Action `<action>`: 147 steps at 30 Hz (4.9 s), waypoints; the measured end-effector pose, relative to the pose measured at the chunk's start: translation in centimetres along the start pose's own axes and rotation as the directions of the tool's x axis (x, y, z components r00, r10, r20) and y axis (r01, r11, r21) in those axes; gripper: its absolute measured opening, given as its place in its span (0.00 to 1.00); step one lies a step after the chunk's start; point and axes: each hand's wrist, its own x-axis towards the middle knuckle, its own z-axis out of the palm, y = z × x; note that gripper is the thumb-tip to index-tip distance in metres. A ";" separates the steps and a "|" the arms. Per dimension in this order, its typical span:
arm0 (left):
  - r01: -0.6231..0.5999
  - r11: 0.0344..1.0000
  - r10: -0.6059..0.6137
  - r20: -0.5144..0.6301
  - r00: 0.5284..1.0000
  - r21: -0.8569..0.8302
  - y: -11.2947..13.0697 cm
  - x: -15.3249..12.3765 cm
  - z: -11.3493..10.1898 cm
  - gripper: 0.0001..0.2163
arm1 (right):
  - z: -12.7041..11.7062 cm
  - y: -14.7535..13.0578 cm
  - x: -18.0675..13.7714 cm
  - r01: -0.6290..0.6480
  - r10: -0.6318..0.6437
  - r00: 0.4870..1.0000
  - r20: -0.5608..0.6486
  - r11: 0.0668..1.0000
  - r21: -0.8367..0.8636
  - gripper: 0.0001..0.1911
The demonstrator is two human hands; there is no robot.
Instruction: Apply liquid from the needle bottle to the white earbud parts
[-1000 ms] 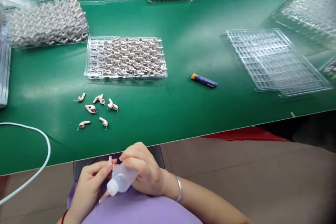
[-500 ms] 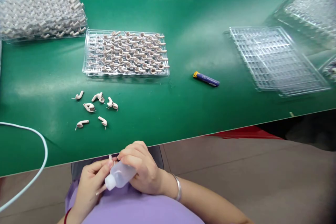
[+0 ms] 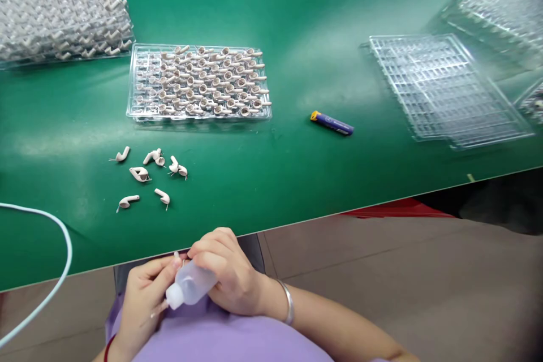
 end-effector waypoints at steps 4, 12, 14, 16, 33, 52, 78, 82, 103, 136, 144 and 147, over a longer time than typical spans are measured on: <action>-0.050 0.999 0.050 0.043 0.998 0.003 -0.4 0.3 -0.4 0.15 | 0.1 0.0 0.0 0.000 0.000 1.000 0.002 1.000 -0.008 0.11; -0.365 0.819 0.341 0.137 0.930 0.442 2.9 -1.2 -0.6 0.09 | -2.8 0.8 0.3 -0.307 0.288 0.952 0.107 0.879 0.365 0.19; -0.576 0.593 0.582 0.195 0.790 0.562 3.7 -1.7 -0.5 0.04 | -3.7 1.0 0.5 -0.392 0.400 0.913 0.085 0.798 0.457 0.22; -0.705 0.357 0.739 0.275 0.614 0.613 4.3 -1.9 -0.4 0.05 | -4.4 1.2 0.8 -0.413 0.462 0.886 0.030 0.760 0.501 0.21; -0.797 -0.036 0.847 0.441 0.296 0.603 9.6 0.4 1.0 0.06 | -5.6 3.0 2.0 -0.485 0.569 0.817 -0.092 0.764 0.425 0.21; -0.478 -0.232 0.868 0.402 0.291 0.847 32.3 18.9 3.1 0.11 | -5.2 5.7 2.6 -0.502 0.646 0.739 -0.190 0.716 0.485 0.22; -0.354 -0.133 0.638 0.354 0.684 0.926 26.6 9.1 -0.4 0.10 | -5.7 5.1 2.5 -0.493 0.667 0.725 -0.171 0.675 0.549 0.21; -0.295 -0.109 0.534 0.306 0.789 0.949 22.8 7.2 -2.7 0.15 | -5.8 5.0 2.7 -0.558 0.700 0.706 -0.105 0.642 0.526 0.23; -0.806 -0.151 0.689 0.645 0.330 0.573 8.1 -0.5 0.0 0.06 | -2.2 0.9 4.0 -0.432 0.364 0.900 0.239 0.681 0.592 0.28; -0.767 -0.259 0.701 0.660 0.269 0.587 7.7 0.1 -0.9 0.12 | -3.4 1.5 2.8 -0.481 0.388 0.877 0.283 0.709 0.516 0.29; -0.607 -0.421 0.715 0.658 0.237 0.675 7.1 1.4 -2.2 0.15 | -4.5 1.7 1.9 -0.179 0.168 0.983 0.077 0.968 0.178 0.22; -0.611 -0.372 0.733 0.625 0.268 0.699 6.9 1.6 -2.1 0.13 | -4.4 1.8 1.7 -0.126 0.118 0.991 0.067 0.983 0.131 0.25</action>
